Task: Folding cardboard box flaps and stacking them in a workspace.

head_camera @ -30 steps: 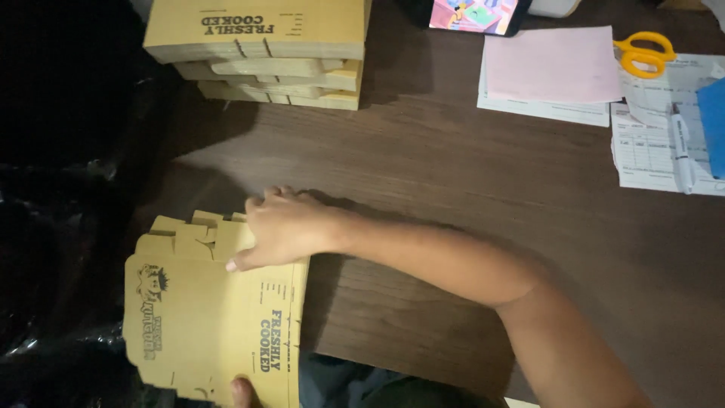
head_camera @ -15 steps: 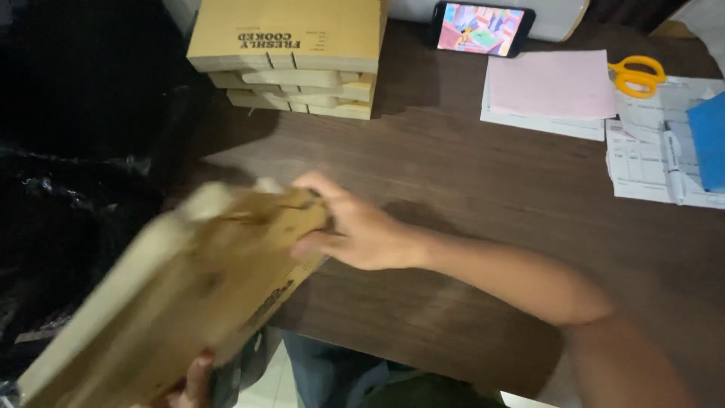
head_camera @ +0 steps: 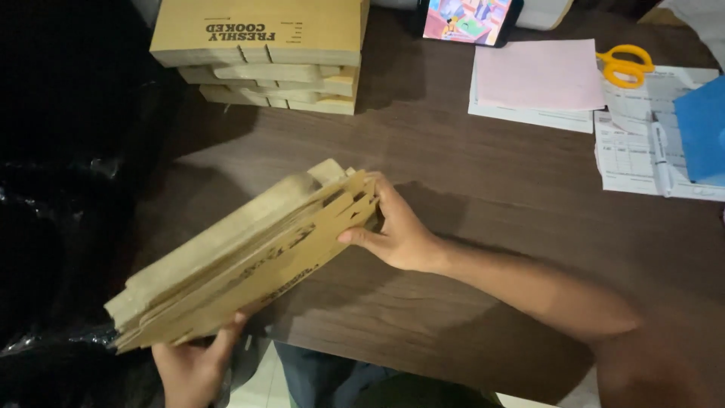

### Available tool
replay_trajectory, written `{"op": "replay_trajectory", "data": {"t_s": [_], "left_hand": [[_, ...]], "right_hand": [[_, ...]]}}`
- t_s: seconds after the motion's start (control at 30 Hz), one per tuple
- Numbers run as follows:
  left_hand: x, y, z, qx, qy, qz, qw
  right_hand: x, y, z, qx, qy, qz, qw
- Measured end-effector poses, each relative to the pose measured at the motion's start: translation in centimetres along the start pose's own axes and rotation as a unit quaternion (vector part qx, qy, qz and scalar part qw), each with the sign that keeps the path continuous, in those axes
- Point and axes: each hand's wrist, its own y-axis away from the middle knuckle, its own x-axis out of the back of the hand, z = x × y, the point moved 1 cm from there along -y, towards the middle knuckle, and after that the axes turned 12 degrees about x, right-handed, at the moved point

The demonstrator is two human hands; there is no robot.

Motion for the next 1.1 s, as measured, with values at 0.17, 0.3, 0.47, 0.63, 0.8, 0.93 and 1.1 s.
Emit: {"op": "replay_trajectory", "data": {"t_s": [0.17, 0.3, 0.47, 0.63, 0.8, 0.93, 1.1], "left_hand": [[-1.9, 2.8, 1.4, -0.096, 0.026, 0.137, 0.986], [-4.0, 5.1, 3.1, -0.082, 0.036, 0.113, 0.990], [-3.1, 5.8, 3.6, -0.159, -0.204, 0.182, 0.949], [-3.9, 5.9, 2.9, -0.034, -0.172, 0.235, 0.956], [-4.1, 5.4, 3.0, 0.054, -0.149, 0.223, 0.962], [-4.1, 5.3, 3.0, 0.063, -0.206, 0.224, 0.950], [-4.0, 5.4, 0.0, -0.089, -0.209, 0.254, 0.940]], "right_hand": [[0.2, 0.6, -1.5, -0.015, 0.050, -0.003, 0.999], [-0.7, 1.1, -3.6, 0.092, 0.096, 0.029, 0.991], [-0.9, 2.3, -3.7, 0.078, 0.098, 0.004, 0.992], [-0.9, 2.2, -3.7, 0.060, 0.116, 0.017, 0.991], [-1.0, 1.9, -3.0, 0.073, 0.149, 0.020, 0.986], [-0.7, 2.1, -2.5, 0.060, 0.158, 0.032, 0.985], [-1.0, 2.5, -2.4, 0.043, 0.123, 0.030, 0.991]]}}
